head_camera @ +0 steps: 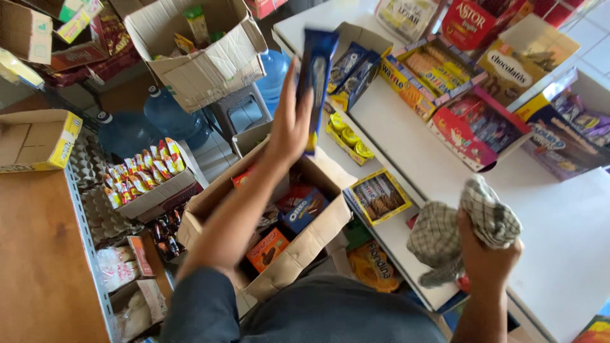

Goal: Packing various snack and biscuit packets into a cardboard box in a grocery store setting.

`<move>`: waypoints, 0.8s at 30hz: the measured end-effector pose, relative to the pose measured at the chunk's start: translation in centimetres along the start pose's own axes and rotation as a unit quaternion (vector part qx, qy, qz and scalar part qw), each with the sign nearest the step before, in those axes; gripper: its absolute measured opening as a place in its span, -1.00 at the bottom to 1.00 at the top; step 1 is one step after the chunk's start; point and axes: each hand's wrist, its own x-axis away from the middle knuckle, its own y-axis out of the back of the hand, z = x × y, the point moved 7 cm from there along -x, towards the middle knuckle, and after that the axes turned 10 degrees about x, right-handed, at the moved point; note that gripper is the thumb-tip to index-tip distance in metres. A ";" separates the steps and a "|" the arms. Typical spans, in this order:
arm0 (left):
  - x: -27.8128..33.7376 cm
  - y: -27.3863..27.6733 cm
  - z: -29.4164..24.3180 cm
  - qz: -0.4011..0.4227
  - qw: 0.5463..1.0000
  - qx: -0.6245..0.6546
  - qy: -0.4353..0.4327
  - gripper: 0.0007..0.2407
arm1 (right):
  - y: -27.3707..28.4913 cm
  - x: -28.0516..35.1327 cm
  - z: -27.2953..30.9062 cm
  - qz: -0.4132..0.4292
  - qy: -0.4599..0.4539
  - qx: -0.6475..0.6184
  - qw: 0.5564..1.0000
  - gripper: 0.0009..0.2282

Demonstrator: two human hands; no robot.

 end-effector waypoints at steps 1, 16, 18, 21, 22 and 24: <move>-0.2 -2.1 5.0 0.062 0.991 0.042 0.110 -0.58 | 0.4 0.1 -1.7 -0.013 0.008 0.078 0.997 -0.74; 3.6 -21.3 34.7 0.434 0.822 -0.199 0.312 -0.78 | 0.8 0.0 -2.3 -0.043 -0.015 0.106 0.993 -0.72; 2.7 -19.4 30.9 0.415 0.833 -0.215 0.296 -0.76 | 0.8 0.0 -1.8 -0.040 -0.014 0.091 0.995 -0.73; -0.8 -15.6 23.4 0.409 0.831 -0.271 0.262 -0.63 | 0.7 -0.1 -1.7 -0.037 -0.013 0.121 0.992 -0.73; -2.1 -14.2 20.8 0.433 0.801 -0.317 0.266 -0.48 | 0.7 -0.1 -1.4 -0.039 0.001 0.120 0.992 -0.73; -2.9 -12.3 18.4 0.457 0.766 -0.362 0.272 -0.33 | 0.6 -0.2 -1.4 -0.038 0.014 0.117 0.992 -0.74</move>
